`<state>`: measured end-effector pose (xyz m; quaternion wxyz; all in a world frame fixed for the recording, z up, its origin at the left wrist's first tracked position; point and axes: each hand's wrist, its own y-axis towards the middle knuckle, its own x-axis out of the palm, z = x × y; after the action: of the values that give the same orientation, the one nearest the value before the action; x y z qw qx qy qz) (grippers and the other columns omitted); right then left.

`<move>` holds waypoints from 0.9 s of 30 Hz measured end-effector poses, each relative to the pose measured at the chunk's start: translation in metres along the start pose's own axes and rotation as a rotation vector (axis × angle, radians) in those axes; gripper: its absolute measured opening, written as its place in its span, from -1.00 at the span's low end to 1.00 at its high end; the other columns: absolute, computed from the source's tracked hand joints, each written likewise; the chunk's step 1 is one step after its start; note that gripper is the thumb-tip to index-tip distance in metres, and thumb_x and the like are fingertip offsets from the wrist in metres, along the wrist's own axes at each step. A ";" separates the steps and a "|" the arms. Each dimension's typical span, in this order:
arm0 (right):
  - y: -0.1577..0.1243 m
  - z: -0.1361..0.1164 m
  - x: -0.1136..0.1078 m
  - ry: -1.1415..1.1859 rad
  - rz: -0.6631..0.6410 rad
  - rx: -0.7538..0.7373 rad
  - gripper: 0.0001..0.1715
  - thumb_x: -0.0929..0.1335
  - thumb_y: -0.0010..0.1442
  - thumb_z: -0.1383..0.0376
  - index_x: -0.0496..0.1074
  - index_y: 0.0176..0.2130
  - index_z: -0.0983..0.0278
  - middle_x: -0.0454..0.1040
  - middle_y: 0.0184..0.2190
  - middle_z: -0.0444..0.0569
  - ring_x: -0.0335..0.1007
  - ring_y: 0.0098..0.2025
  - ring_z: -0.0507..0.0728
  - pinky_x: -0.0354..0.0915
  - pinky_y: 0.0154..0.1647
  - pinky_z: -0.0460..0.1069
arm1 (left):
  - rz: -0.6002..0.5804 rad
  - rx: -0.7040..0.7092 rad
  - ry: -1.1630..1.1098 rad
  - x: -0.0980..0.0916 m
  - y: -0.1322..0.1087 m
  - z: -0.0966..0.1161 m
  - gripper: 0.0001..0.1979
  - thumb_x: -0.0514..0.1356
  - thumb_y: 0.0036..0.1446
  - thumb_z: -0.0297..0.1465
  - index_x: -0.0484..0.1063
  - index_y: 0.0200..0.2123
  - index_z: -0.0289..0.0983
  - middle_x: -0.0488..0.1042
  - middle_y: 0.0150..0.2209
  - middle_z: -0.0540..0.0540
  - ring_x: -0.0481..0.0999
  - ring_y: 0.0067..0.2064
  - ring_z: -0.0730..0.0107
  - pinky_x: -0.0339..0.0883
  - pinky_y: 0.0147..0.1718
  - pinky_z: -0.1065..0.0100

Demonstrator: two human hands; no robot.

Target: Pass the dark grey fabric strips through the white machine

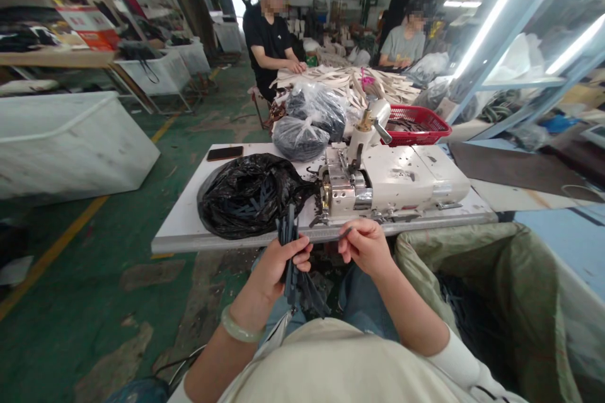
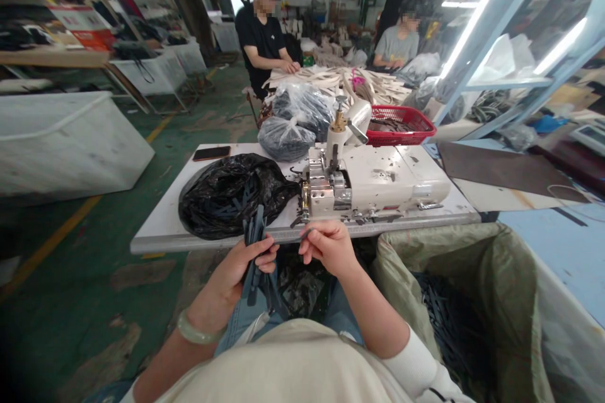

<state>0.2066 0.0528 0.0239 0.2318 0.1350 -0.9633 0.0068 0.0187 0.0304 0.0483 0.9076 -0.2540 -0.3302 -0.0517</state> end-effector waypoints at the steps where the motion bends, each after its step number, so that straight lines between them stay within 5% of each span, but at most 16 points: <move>1: -0.005 0.000 -0.004 -0.017 -0.094 0.052 -0.59 0.48 0.01 0.02 0.50 -0.38 0.33 0.48 -0.59 -0.02 0.36 -0.67 0.03 0.19 -0.71 -0.15 | -0.001 0.021 -0.008 0.000 0.001 0.001 -0.81 0.36 -0.13 -0.50 0.39 -0.44 -0.35 0.26 -0.62 0.08 0.13 -0.63 0.72 0.08 -0.64 0.60; 5: -0.016 0.006 -0.005 0.042 -0.283 0.174 -0.37 0.39 0.00 -0.18 0.40 -0.45 0.36 0.54 -0.46 0.13 0.51 -0.49 0.15 0.38 -0.55 -0.07 | -0.042 0.123 0.062 0.001 0.002 0.007 -0.81 0.34 -0.12 -0.50 0.38 -0.42 -0.33 0.15 -0.67 0.15 0.13 -0.64 0.70 0.08 -0.63 0.57; 9: -0.014 0.015 0.009 0.115 -0.320 0.286 -0.60 0.44 0.10 0.06 0.29 -0.29 0.28 0.53 -0.53 -0.05 0.44 -0.61 0.06 0.28 -0.67 -0.16 | -0.091 0.144 0.192 0.004 0.002 0.008 -0.80 0.35 -0.10 -0.46 0.37 -0.42 -0.34 0.18 -0.70 0.14 0.15 -0.65 0.66 0.08 -0.62 0.53; 13: -0.007 0.020 0.014 0.009 -0.376 0.348 -0.63 0.38 0.18 0.07 0.37 -0.28 0.35 0.48 -0.58 -0.08 0.36 -0.66 -0.02 0.22 -0.68 -0.19 | -0.076 0.137 0.199 0.002 0.006 0.008 -0.80 0.35 -0.07 -0.45 0.41 -0.36 -0.36 0.20 -0.69 0.13 0.17 -0.65 0.66 0.09 -0.63 0.54; 17: 0.015 0.026 -0.008 -0.124 -0.101 0.270 -0.61 0.43 0.07 0.07 0.39 -0.40 0.37 0.46 -0.57 -0.06 0.35 -0.63 -0.03 0.21 -0.66 -0.19 | 0.005 0.148 0.054 -0.009 0.010 0.015 -0.76 0.39 -0.12 -0.46 0.43 -0.35 -0.39 0.21 -0.63 0.13 0.10 -0.64 0.74 0.04 -0.65 0.60; 21: 0.052 0.026 -0.044 -0.120 0.285 0.250 -0.69 0.45 -0.01 0.18 0.35 -0.46 0.36 0.26 -0.72 -0.25 0.02 -0.78 -0.14 -0.12 -0.80 -0.23 | -0.001 0.103 -0.026 -0.022 0.010 0.022 -0.68 0.41 -0.11 -0.32 0.45 -0.35 -0.42 0.24 -0.57 0.09 0.10 -0.63 0.76 0.06 -0.67 0.62; 27: 0.095 0.015 -0.068 -0.066 0.426 0.265 -0.68 0.40 0.07 0.16 0.26 -0.51 0.29 0.01 -0.81 -0.36 -0.21 -0.81 -0.14 -0.30 -0.81 -0.21 | -0.023 0.058 -0.117 -0.028 0.010 0.021 -0.69 0.36 -0.03 -0.25 0.45 -0.32 -0.36 0.17 -0.59 0.12 0.08 -0.65 0.75 0.09 -0.69 0.62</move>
<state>0.2333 0.1609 -0.0153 0.1737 -0.0415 -0.9678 0.1771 -0.0120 0.0471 0.0404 0.8931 -0.2264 -0.3869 -0.0377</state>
